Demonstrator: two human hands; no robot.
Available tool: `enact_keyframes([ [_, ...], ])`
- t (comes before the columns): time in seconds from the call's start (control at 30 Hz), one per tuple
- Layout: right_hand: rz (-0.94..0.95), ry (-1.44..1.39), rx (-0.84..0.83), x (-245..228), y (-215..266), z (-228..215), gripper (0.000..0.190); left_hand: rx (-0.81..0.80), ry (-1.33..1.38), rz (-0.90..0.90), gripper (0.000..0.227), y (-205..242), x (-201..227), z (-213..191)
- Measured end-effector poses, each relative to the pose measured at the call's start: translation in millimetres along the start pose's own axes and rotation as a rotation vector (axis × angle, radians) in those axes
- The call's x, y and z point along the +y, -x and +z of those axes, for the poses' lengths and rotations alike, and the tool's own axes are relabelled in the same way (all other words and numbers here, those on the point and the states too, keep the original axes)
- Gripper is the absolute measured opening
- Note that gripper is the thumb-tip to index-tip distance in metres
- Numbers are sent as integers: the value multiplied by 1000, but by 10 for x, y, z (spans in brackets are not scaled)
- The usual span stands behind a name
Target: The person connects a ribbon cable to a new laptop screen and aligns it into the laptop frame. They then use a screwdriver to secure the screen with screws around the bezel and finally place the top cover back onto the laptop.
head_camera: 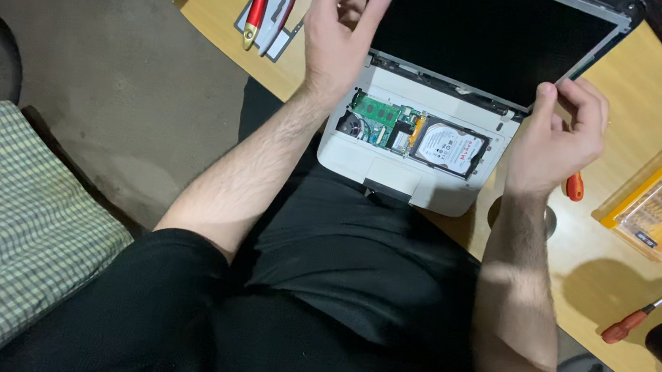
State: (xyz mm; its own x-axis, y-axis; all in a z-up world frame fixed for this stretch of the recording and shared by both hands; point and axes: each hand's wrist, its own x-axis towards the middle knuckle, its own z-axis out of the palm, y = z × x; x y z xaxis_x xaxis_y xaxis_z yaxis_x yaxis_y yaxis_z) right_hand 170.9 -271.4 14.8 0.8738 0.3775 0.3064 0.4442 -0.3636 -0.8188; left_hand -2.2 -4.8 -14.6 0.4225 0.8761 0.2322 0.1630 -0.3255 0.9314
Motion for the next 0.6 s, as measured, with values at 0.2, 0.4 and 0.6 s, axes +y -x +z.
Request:
enact_keyframes([
  [0.2, 192, -285, 65, 107, 5, 30, 37, -506, 148, -212, 49, 185, -175, -143],
  [0.4, 194, -284, -133, 111, -44, -74, 36, -449, 304, -299, 45, 162, -165, -133],
  [0.6, 221, -140, -254, -88, -137, -253, 44, -426, 337, -443, 39, 149, 140, -396],
])
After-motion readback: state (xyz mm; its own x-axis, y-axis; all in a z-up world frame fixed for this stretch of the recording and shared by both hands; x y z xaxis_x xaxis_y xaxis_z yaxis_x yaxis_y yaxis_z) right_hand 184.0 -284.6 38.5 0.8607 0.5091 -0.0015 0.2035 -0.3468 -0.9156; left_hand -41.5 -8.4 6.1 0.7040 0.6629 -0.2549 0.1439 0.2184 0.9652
